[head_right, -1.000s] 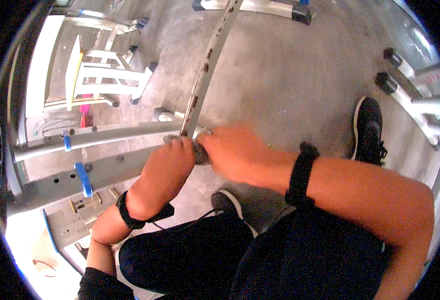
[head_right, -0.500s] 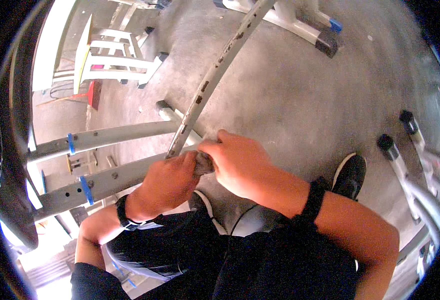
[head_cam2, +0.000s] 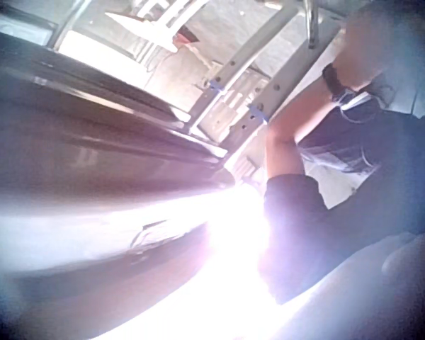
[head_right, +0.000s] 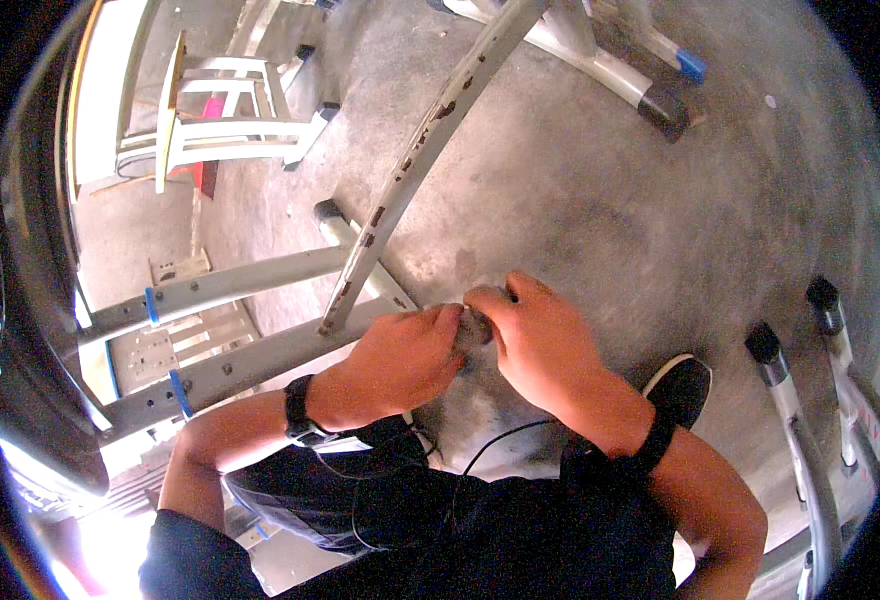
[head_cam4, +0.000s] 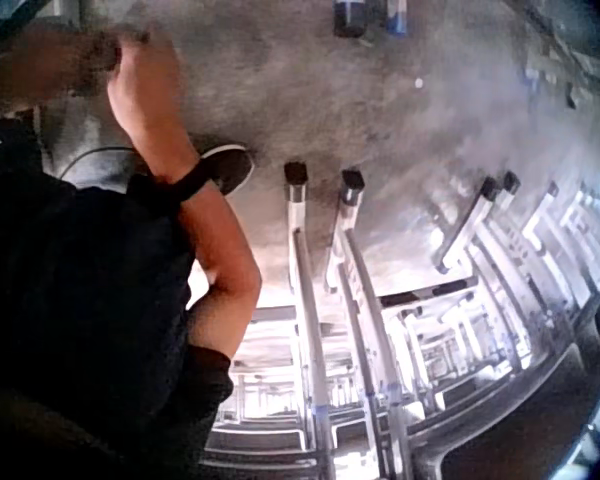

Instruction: The person wipes the legs and frame of a desk and chairs using a cloth by hand.

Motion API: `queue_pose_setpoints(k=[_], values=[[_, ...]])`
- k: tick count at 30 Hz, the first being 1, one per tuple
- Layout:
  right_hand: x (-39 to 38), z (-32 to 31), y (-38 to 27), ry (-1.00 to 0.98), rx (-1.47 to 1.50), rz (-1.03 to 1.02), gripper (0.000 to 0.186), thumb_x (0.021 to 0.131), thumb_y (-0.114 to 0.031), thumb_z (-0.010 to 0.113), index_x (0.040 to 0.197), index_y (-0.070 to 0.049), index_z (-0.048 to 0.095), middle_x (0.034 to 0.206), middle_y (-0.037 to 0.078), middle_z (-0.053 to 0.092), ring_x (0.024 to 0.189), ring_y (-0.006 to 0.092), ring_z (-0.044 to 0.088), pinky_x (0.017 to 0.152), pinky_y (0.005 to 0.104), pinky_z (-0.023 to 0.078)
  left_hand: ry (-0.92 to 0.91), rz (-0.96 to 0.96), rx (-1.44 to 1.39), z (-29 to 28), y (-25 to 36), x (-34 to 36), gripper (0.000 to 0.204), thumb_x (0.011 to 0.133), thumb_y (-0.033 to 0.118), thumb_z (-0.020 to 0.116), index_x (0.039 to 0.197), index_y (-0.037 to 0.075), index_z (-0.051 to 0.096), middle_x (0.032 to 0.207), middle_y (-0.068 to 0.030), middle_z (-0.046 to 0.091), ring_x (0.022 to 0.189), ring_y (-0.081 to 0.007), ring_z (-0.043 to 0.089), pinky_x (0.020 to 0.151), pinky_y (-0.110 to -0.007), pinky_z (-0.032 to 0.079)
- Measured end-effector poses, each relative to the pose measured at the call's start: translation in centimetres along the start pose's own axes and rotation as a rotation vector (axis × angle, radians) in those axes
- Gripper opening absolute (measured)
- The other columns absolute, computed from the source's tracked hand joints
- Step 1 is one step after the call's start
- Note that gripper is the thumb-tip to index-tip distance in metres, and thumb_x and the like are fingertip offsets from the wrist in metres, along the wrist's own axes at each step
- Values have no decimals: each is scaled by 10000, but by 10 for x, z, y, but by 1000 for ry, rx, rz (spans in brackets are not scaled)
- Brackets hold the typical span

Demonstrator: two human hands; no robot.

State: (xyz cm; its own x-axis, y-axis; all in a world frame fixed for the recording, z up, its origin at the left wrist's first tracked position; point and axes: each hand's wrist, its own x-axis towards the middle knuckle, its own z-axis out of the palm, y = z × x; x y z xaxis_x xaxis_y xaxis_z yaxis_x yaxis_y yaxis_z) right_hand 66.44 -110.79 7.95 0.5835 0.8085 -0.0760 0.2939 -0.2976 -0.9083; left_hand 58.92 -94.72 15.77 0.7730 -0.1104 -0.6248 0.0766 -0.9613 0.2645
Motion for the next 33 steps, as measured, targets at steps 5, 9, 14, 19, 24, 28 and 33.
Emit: queue_pose_setpoints(k=[5,9,14,19,24,28,33], values=[[-2,-21,13,-5,-27,28,269,833,-61,617,1092,-126,646,918,155,576,832,379,623,692,453,524,9,-25,-107,1,14,22,336,834,165,595,1045,-73,486,871,-248,631,773,-430,644,691,-498,529],[-8,-30,25,-3,-59,68,270,835,-73,621,1094,-147,647,924,140,573,794,372,631,661,446,530,-5,-69,-112,4,27,38,273,818,121,569,1006,-66,504,861,-233,628,790,-400,646,692,-474,531],[-11,-39,37,55,-83,98,300,836,-84,623,1123,-168,634,916,129,566,782,360,636,634,443,533,10,-117,-166,4,33,58,362,812,159,592,1098,-38,489,936,-264,634,853,-449,632,770,-517,514],[3,-74,54,171,-104,128,322,841,-39,612,1145,-141,620,938,144,549,808,362,625,667,436,528,294,-164,-312,0,40,102,438,767,62,617,1174,23,461,1000,-271,612,929,-462,608,811,-508,501],[40,-122,78,344,-216,115,350,827,-31,614,1168,-112,598,995,168,514,915,363,580,758,443,510,595,-175,-409,-24,53,167,484,721,13,662,1176,56,504,1064,-222,586,990,-428,585,824,-471,485],[76,-151,98,472,-314,111,364,815,-20,621,1173,-80,593,1034,178,503,995,367,545,802,438,496,850,-34,-46,-41,56,221,435,688,-33,658,1113,45,603,1165,-140,507,1025,-342,510,847,-438,479],[113,-156,137,505,-493,175,357,831,-94,632,1186,-93,590,1067,149,509,1003,340,547,789,448,498,806,2,153,-48,46,290,474,716,16,654,1183,36,573,1158,-133,516,1066,-325,511,897,-409,470]])
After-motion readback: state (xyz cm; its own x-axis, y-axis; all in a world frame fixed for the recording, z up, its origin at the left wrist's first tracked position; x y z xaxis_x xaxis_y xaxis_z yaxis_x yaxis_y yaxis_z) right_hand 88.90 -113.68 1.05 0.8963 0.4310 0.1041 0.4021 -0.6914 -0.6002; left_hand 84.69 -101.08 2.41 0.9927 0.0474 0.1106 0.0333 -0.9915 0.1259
